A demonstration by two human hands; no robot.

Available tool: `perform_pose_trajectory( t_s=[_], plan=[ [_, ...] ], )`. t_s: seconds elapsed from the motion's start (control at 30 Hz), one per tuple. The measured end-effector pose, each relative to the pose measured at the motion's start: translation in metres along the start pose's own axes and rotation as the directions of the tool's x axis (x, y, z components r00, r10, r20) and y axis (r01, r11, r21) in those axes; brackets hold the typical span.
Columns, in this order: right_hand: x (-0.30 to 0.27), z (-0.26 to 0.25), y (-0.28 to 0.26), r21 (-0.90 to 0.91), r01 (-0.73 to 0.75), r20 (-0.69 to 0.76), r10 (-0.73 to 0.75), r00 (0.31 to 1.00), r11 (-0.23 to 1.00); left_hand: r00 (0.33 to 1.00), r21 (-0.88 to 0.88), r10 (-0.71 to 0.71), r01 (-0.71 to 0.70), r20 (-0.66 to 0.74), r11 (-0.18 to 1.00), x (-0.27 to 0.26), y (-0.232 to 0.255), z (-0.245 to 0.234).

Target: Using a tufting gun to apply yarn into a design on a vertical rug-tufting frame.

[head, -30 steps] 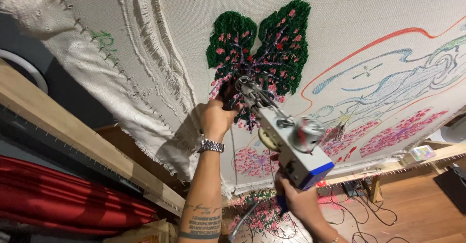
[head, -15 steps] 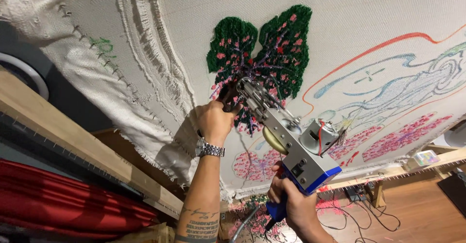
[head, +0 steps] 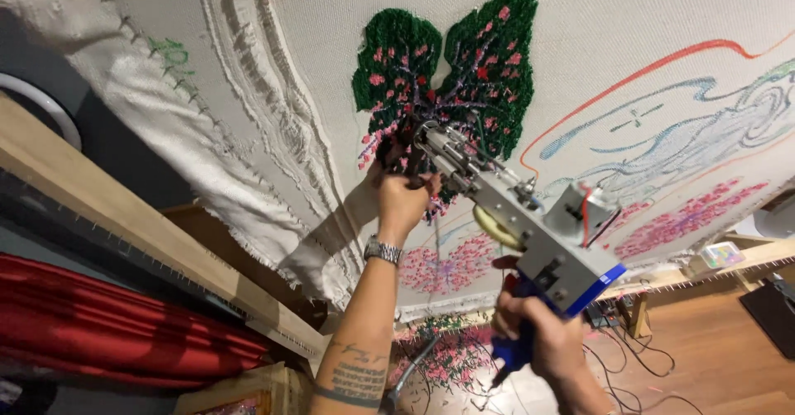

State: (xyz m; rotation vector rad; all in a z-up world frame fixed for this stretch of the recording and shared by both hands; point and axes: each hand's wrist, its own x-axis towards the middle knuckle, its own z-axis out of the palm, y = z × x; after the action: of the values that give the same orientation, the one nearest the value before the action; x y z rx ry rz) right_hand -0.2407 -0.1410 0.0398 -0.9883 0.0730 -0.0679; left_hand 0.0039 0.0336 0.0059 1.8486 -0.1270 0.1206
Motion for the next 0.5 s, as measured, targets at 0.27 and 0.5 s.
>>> perform_pose_trajectory(
  t_s=[0.27, 0.5],
  plan=[
    [-0.026, -0.058, -0.044, -0.16, 0.056, 0.057, -0.048, 0.997, 0.985, 0.809, -0.34, 0.012, 0.234, 0.588, 0.911, -0.002, -0.011, 0.049],
    [-0.034, -0.072, -0.054, -0.211, 0.1, 0.124, -0.075, 0.989, 0.972, 0.738, -0.324, 0.12, 0.14, 0.664, 0.936, -0.041, 0.05, 0.032]
  ],
)
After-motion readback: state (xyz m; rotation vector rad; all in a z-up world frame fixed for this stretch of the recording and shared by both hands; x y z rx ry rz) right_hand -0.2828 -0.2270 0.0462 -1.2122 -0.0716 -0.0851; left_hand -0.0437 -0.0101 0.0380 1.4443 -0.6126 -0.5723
